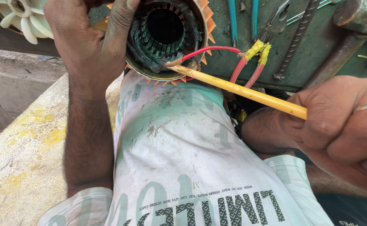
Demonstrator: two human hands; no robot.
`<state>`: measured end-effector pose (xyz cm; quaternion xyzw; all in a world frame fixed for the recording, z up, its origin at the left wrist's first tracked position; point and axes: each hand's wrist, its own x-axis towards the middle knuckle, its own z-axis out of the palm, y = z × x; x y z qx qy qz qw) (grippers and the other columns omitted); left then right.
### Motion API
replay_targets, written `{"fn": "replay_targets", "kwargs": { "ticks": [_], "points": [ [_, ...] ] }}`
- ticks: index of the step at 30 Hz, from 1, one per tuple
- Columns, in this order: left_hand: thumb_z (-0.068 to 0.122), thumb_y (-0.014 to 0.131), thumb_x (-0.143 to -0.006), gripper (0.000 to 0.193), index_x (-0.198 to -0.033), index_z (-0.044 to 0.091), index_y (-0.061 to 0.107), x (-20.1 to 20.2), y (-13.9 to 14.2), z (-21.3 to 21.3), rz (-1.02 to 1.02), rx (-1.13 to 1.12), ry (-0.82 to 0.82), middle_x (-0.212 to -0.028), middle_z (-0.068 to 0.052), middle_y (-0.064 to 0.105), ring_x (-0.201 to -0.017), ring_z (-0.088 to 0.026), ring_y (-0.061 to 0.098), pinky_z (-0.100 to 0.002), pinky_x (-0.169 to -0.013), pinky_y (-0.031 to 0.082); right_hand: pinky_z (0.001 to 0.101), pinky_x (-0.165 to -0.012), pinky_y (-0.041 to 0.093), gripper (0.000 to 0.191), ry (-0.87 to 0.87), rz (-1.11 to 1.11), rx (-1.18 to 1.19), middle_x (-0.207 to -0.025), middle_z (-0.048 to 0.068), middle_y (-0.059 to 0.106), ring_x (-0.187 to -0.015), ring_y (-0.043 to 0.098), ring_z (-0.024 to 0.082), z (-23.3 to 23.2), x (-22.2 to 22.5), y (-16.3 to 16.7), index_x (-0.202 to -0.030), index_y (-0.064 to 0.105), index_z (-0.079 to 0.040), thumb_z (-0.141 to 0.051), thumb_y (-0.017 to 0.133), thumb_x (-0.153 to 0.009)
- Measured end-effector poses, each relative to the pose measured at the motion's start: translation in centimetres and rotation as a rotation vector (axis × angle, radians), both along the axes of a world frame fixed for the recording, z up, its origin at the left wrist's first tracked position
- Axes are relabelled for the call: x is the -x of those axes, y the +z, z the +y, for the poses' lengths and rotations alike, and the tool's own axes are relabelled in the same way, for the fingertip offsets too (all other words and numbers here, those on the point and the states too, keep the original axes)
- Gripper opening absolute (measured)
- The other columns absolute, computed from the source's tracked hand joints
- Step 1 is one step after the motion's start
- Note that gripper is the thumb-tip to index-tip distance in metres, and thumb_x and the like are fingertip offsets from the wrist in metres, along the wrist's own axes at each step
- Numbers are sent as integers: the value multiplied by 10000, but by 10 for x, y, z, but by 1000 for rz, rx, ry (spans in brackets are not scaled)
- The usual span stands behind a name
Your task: The person uses a hammer and metal rod to strike an orange cylindrical electrical component on a workbench, then uses a screwdriver to adjust internal wires and coils.
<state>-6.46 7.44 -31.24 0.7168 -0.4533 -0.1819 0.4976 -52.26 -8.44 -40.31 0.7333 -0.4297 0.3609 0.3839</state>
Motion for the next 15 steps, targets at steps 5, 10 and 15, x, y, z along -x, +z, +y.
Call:
{"fn": "replay_targets", "kwargs": {
  "ticks": [5,10,15],
  "points": [
    [95,700,-1158,155,-1141,-48,643,0,0,0,2,-13,14,-1012,-118,725,-940,-174,750,-265,-862,595,488,-1273,359,739,-270,296,205,-1601,278,236,-1520,331,366,-5,0,-5,-1547,152,85,-234,510,-984],
    [91,684,-1163,151,-1147,-52,637,0,0,0,10,9,-10,-1017,-121,727,-947,-175,751,-264,-860,597,449,-1122,399,622,-252,203,258,-1419,234,326,-1317,407,334,-9,-7,10,-1389,235,84,-253,539,-963],
    [103,687,-1170,161,-1157,-49,637,0,1,1,18,5,-5,-1029,-121,728,-959,-172,757,-264,-871,606,442,-1061,388,557,-268,227,272,-1344,213,331,-1239,403,316,-5,-13,22,-1319,243,63,-233,544,-956]
  ]
}}
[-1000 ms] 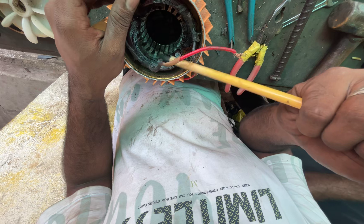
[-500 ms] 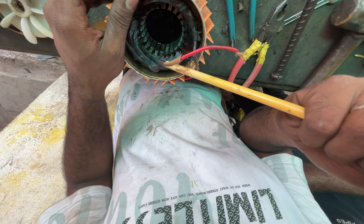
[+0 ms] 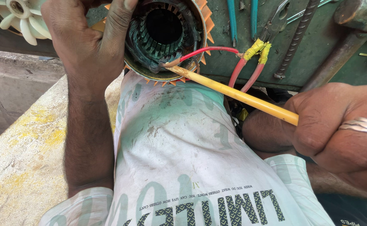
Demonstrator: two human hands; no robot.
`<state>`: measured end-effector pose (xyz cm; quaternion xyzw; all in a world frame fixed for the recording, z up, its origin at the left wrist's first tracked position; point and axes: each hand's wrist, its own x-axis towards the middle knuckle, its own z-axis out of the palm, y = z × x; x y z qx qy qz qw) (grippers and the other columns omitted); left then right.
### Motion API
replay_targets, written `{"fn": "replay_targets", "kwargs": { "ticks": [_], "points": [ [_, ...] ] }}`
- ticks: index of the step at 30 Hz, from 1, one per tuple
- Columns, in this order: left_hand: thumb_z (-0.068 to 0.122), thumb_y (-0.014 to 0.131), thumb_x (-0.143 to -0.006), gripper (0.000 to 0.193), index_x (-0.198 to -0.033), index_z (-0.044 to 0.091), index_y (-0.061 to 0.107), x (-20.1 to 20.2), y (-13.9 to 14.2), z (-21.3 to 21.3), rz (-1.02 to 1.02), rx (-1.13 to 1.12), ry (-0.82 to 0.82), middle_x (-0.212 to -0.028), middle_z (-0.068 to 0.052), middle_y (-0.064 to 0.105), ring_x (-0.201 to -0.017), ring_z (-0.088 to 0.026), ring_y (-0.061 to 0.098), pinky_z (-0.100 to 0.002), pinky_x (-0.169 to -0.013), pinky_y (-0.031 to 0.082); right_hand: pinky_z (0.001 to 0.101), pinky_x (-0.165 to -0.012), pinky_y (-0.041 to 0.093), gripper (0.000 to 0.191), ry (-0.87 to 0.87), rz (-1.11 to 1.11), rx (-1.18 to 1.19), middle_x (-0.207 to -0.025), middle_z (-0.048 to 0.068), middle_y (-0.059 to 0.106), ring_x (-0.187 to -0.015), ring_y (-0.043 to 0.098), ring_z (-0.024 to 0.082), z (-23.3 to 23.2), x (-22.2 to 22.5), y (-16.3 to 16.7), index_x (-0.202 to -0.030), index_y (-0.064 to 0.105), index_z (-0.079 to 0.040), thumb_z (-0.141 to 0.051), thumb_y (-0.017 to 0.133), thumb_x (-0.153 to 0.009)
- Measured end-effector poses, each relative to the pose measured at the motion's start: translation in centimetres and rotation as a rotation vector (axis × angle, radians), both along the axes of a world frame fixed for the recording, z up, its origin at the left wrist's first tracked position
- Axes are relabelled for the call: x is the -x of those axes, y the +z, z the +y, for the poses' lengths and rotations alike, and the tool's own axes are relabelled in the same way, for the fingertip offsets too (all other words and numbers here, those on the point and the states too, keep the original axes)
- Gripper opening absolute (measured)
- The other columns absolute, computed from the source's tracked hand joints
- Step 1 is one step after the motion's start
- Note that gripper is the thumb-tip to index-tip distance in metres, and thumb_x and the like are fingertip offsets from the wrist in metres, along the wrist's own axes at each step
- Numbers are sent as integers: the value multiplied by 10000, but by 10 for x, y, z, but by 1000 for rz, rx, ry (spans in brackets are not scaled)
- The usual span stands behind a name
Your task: The person uses a hammer and metal rod to strike an orange cylindrical electrical component on a workbench, then uses a screwdriver to adjust internal wires and coils.
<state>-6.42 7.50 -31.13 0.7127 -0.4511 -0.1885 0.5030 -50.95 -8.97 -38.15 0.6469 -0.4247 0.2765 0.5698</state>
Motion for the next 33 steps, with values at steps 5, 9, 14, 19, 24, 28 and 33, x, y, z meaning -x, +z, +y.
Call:
{"fn": "replay_targets", "kwargs": {
  "ticks": [5,9,14,19,24,28,33],
  "points": [
    [87,693,-1154,156,-1132,-59,641,0,1,0,-56,-35,18,-1019,-132,734,-947,-185,756,-275,-847,585,434,-1000,376,495,-46,29,45,-1269,192,336,-1162,399,298,-3,-4,7,-1250,252,43,-213,549,-948],
    [87,694,-1151,158,-1130,-60,640,0,1,1,-50,-33,17,-1018,-130,736,-949,-183,762,-270,-846,586,428,-951,367,448,-150,84,129,-1209,176,340,-1100,396,283,-7,-14,14,-1194,259,26,-197,554,-942],
    [97,686,-1164,162,-1151,-56,638,0,0,0,4,-12,11,-1033,-125,733,-963,-184,763,-266,-871,600,421,-891,355,394,-505,235,371,-1134,155,345,-1022,392,265,-16,-40,28,-1124,267,6,-177,559,-934],
    [93,685,-1154,160,-1146,-59,635,0,0,0,4,-10,3,-1027,-127,732,-957,-181,756,-264,-863,594,414,-830,343,347,-1180,458,826,-1059,134,350,-945,388,247,-28,-81,46,-1054,276,-15,-157,565,-927],
    [95,708,-1158,161,-1151,-52,644,0,-1,0,-48,-48,46,-1030,-124,711,-958,-171,735,-263,-869,585,407,-769,332,311,-1477,519,1075,-985,113,356,-867,384,230,-38,-124,63,-985,284,-35,-138,570,-919],
    [84,688,-1156,138,-1155,-46,641,0,-1,0,10,1,3,-1037,-109,710,-966,-165,735,-271,-882,595,401,-720,322,292,-1627,519,1226,-925,97,360,-805,381,215,-44,-149,78,-929,291,-51,-122,575,-913],
    [76,708,-1155,142,-1151,-53,649,1,-1,1,-58,-32,30,-1029,-120,697,-948,-167,720,-267,-867,587,394,-659,311,286,-1735,506,1357,-850,76,365,-728,377,197,-51,-169,93,-859,300,-72,-102,580,-905]
  ]
}}
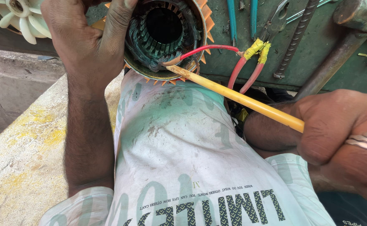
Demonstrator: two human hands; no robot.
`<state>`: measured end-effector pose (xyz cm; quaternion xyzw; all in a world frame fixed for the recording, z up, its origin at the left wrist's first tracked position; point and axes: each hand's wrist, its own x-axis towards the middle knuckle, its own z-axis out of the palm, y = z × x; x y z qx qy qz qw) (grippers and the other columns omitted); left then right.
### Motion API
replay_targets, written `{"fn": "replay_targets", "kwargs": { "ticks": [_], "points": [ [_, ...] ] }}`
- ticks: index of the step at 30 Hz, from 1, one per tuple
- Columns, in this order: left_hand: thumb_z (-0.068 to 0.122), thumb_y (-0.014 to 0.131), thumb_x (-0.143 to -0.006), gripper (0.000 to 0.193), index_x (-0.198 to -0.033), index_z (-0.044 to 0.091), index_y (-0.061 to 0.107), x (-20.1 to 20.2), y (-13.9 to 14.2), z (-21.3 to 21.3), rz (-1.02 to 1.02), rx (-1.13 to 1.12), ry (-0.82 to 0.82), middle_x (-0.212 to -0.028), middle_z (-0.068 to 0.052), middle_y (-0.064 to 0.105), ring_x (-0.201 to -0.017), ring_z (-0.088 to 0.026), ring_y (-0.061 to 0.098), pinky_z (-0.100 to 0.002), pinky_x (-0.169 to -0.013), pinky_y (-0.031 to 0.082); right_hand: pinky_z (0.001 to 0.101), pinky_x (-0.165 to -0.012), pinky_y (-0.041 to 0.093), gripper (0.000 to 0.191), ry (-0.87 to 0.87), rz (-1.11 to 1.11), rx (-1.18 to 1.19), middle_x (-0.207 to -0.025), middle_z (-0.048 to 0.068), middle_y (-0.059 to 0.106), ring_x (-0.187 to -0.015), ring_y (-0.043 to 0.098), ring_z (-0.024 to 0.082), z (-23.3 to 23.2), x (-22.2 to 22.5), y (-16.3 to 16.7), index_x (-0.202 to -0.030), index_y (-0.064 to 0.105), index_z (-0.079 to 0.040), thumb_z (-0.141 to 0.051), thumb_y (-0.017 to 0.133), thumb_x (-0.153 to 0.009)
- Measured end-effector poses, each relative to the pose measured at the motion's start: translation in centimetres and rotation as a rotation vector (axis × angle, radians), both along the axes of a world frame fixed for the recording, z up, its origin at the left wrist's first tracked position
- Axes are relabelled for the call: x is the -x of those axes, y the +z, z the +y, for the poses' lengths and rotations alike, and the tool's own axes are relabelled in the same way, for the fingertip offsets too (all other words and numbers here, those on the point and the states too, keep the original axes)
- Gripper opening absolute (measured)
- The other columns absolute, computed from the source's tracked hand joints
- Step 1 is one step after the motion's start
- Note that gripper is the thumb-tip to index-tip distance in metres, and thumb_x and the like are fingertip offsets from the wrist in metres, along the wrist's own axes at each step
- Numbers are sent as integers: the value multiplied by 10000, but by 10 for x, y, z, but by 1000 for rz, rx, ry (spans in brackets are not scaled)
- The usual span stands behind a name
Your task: The person uses a hammer and metal rod to strike an orange cylindrical electrical component on a workbench, then uses a screwdriver to adjust internal wires and coils.
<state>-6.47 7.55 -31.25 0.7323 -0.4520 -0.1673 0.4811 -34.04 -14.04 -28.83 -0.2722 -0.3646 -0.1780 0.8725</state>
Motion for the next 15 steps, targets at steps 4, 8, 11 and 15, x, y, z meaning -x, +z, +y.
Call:
{"fn": "replay_targets", "kwargs": {
  "ticks": [4,8,11,15],
  "points": [
    [66,701,-1154,134,-1143,-56,647,0,0,0,53,13,-10,-1020,-112,702,-940,-163,721,-263,-863,586,388,-610,301,294,-40,30,71,-790,60,369,-666,374,183,-4,-9,7,-803,306,-88,-86,584,-899],
    [58,701,-1146,129,-1137,-58,646,0,0,0,18,1,-5,-1024,-116,704,-948,-168,723,-269,-863,580,382,-562,292,313,-62,58,127,-730,43,373,-604,371,168,-6,-19,15,-748,313,-104,-70,589,-893],
    [60,709,-1147,133,-1140,-59,650,0,1,0,-7,-10,-1,-1027,-122,701,-944,-170,715,-269,-858,573,378,-525,285,334,-77,82,158,-685,31,376,-557,368,158,-6,-27,21,-706,318,-117,-58,592,-889],
    [72,691,-1155,135,-1150,-55,647,-1,1,0,73,14,-16,-1032,-112,706,-951,-164,722,-264,-875,584,372,-476,276,369,-98,118,197,-625,14,380,-495,365,143,-6,-28,28,-650,325,-133,-42,596,-883]
  ]
}}
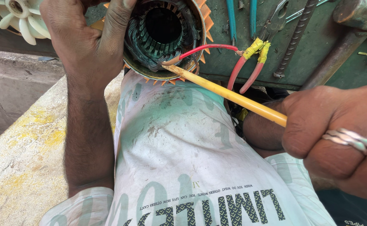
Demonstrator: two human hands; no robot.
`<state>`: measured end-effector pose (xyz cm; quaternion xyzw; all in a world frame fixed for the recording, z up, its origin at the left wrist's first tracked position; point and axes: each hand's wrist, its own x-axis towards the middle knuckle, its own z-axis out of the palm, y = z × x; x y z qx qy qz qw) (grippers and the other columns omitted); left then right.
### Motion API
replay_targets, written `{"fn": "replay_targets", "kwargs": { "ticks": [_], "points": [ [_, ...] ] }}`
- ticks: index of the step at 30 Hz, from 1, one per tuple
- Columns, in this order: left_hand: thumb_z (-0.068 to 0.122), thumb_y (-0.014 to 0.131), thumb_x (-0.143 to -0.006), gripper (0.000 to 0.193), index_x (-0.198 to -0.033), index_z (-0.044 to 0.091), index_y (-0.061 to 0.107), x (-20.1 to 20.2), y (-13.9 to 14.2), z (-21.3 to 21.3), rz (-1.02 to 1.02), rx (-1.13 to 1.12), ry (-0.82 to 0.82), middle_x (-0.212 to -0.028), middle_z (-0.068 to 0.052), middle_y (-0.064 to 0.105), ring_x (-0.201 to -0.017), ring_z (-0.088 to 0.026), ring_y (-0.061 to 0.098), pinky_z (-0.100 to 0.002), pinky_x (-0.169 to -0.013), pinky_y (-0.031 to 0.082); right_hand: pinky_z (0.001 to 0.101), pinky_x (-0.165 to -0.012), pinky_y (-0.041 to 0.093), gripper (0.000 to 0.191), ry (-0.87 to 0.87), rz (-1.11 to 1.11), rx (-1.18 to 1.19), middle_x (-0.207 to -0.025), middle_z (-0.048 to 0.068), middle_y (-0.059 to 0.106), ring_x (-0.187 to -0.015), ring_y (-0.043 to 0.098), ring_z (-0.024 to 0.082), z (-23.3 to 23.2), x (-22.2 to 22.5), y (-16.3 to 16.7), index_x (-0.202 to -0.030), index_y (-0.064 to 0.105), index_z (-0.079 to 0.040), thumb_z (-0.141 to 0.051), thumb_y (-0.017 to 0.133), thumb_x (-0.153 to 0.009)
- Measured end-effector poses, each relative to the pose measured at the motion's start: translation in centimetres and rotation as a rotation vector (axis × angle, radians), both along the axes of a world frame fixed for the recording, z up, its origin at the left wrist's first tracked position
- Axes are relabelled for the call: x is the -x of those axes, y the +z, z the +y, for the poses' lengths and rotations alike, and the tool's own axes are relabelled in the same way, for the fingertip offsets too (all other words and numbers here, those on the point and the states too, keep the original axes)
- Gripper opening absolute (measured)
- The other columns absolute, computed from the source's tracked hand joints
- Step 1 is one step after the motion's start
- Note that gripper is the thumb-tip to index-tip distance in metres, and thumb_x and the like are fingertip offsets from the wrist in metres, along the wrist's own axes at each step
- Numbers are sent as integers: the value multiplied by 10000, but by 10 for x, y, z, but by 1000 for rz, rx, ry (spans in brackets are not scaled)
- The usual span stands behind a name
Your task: The person uses a hammer and metal rod to strike an orange cylindrical electrical component on a workbench, then uses a screwdriver to adjust internal wires and coils.
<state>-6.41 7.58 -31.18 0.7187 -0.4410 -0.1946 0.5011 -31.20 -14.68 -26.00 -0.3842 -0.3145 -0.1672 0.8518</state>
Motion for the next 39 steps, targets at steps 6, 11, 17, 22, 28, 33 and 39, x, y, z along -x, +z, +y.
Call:
{"fn": "replay_targets", "kwargs": {
  "ticks": [6,11,17,22,28,33,39],
  "points": [
    [67,706,-1140,139,-1120,-60,652,-1,0,-1,-69,-25,8,-1002,-124,718,-929,-184,736,-276,-855,583,363,-403,262,430,-65,74,66,-535,-11,386,-402,361,122,4,-8,16,-566,336,-158,-18,603,-874],
    [102,681,-1161,162,-1150,-53,636,-2,-1,-2,12,43,-25,-1036,-119,729,-972,-179,763,-269,-890,617,382,-471,336,385,-200,361,195,-578,41,515,-477,480,183,17,-27,60,-593,473,-110,-79,600,-955],
    [96,683,-1151,167,-1132,-64,636,-3,-3,-2,13,25,-18,-1013,-128,722,-949,-177,748,-278,-888,615,416,-538,364,313,-228,625,362,-561,92,536,-508,493,250,19,-3,72,-568,511,-71,-149,623,-850],
    [111,678,-1158,181,-1144,-62,626,-3,-3,-2,46,39,-22,-1032,-122,721,-978,-167,753,-281,-920,625,423,-587,390,230,-141,583,331,-566,102,498,-561,507,278,12,15,59,-568,461,-76,-87,620,-734],
    [127,681,-1168,198,-1149,-61,622,-4,-4,-1,74,24,-11,-1034,-112,710,-969,-154,735,-276,-927,625,417,-618,376,164,-35,609,330,-575,111,503,-615,529,267,6,11,63,-562,475,-84,-66,591,-676],
    [118,664,-1159,186,-1143,-63,622,-4,-4,0,34,33,-28,-1029,-116,700,-968,-164,733,-287,-923,625,421,-580,361,249,-46,488,224,-565,102,456,-540,446,269,7,5,51,-572,404,-91,-71,621,-691],
    [117,674,-1161,191,-1159,-62,606,-4,-4,1,30,18,-6,-1056,-115,692,-992,-166,738,-285,-938,630,409,-489,275,385,-149,486,188,-503,89,417,-416,302,202,21,17,46,-532,326,-106,-73,627,-770]
  ]
}}
